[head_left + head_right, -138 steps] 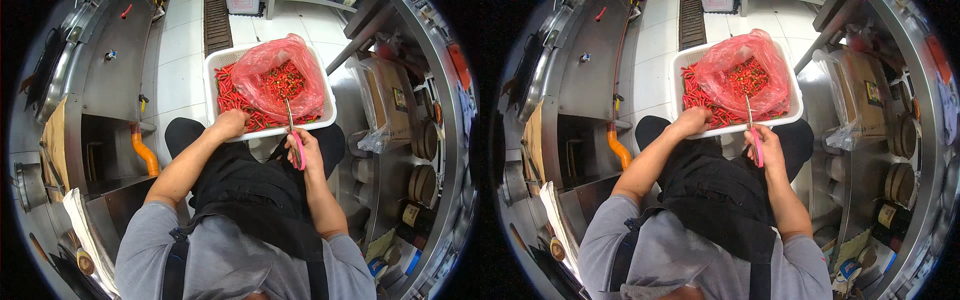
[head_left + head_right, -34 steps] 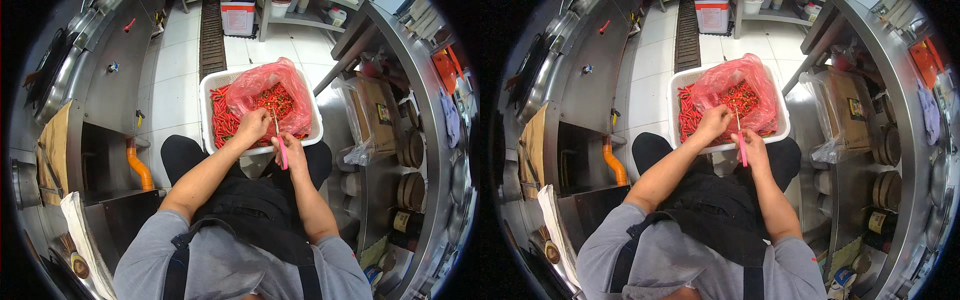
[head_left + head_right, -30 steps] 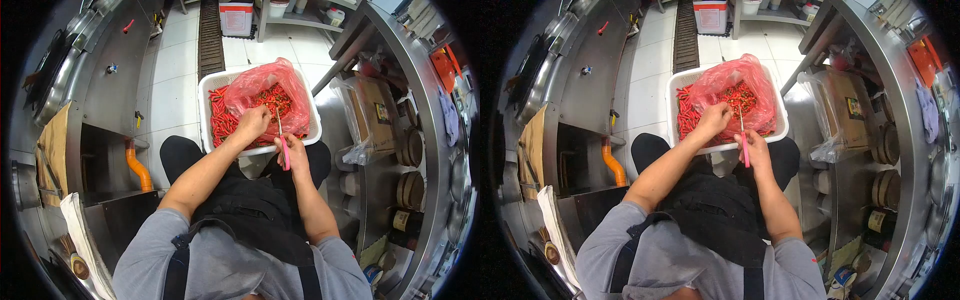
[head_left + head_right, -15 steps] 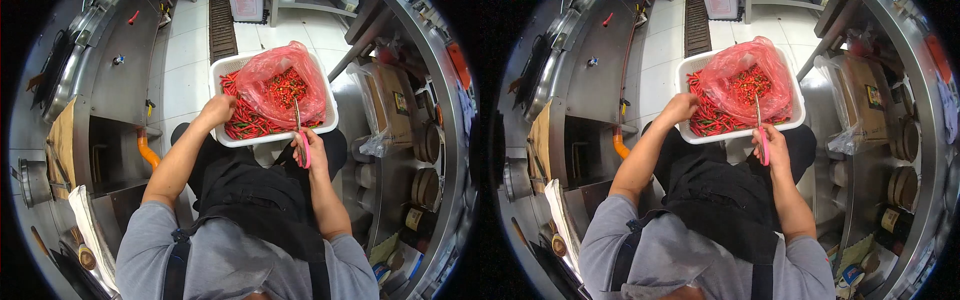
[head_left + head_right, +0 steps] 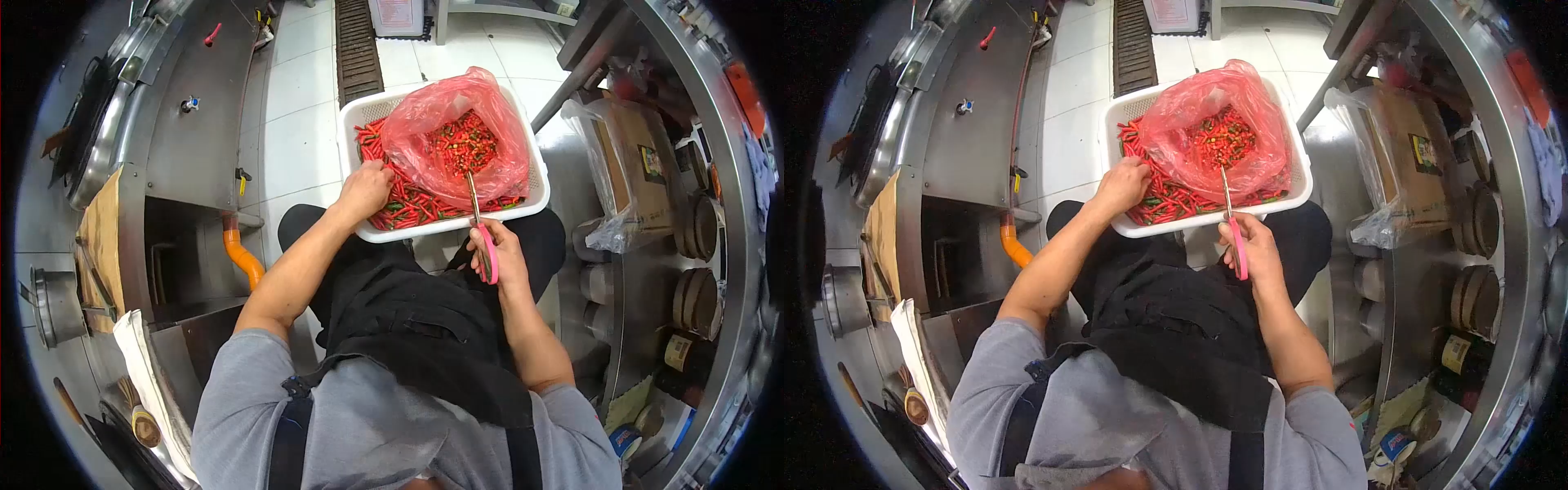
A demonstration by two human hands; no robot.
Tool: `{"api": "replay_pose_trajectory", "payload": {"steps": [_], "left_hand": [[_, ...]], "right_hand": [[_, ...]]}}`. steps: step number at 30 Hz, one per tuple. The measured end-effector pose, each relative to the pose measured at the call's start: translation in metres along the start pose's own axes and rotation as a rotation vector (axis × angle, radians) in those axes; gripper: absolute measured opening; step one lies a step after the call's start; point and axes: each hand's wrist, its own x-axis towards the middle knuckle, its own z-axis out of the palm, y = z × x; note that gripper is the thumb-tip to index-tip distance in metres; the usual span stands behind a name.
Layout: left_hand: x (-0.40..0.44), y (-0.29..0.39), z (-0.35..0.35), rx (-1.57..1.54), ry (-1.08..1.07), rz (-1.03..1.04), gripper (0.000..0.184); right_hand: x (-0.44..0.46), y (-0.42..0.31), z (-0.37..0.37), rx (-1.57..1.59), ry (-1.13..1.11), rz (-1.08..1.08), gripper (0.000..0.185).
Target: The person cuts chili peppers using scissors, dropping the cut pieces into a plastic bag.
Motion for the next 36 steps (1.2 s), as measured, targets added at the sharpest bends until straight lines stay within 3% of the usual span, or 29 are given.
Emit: {"api": "replay_pose_trajectory", "payload": {"steps": [2,3,5,6,12,17,20,22,28,36], "left_hand": [[0.002,-0.002,-0.011,-0.337,0.081,-0.056,0.013],[0.003,0.001,-0.015,-0.336,0.080,-0.053,0.013],[0.002,0.008,-0.022,-1.037,-0.142,-0.384,0.015],[0.001,0.028,-0.048,-1.082,-0.267,-0.453,0.016],[-0.004,0.068,-0.043,-1.295,-0.304,-0.333,0.019],[0.001,0.079,-0.035,-1.258,-0.346,-0.306,0.021],[0.004,0.084,-0.036,-1.299,-0.308,-0.332,0.021],[0.004,0.084,-0.029,-1.227,-0.130,-0.287,0.019],[0.017,0.077,-0.025,-1.197,-0.104,-0.460,0.018],[0.026,0.078,-0.018,-1.126,-0.007,-0.421,0.016]], "right_hand": [[-0.002,-0.002,-0.001,0.012,-0.009,-0.001,0.045],[-0.003,-0.002,-0.001,0.023,-0.025,0.001,0.046],[0.000,0.003,0.003,-0.025,-0.055,-0.027,0.046],[0.001,0.004,0.006,-0.075,-0.085,-0.054,0.047],[0.006,0.000,0.025,-0.072,-0.183,-0.101,0.050],[0.016,-0.006,0.019,-0.087,-0.166,-0.141,0.049],[0.019,-0.011,0.019,-0.055,-0.129,-0.147,0.047],[0.021,-0.015,0.018,-0.039,-0.132,-0.144,0.046],[0.016,-0.028,0.021,-0.052,-0.047,-0.114,0.046],[0.023,-0.010,0.013,-0.086,-0.053,-0.141,0.057]]}}
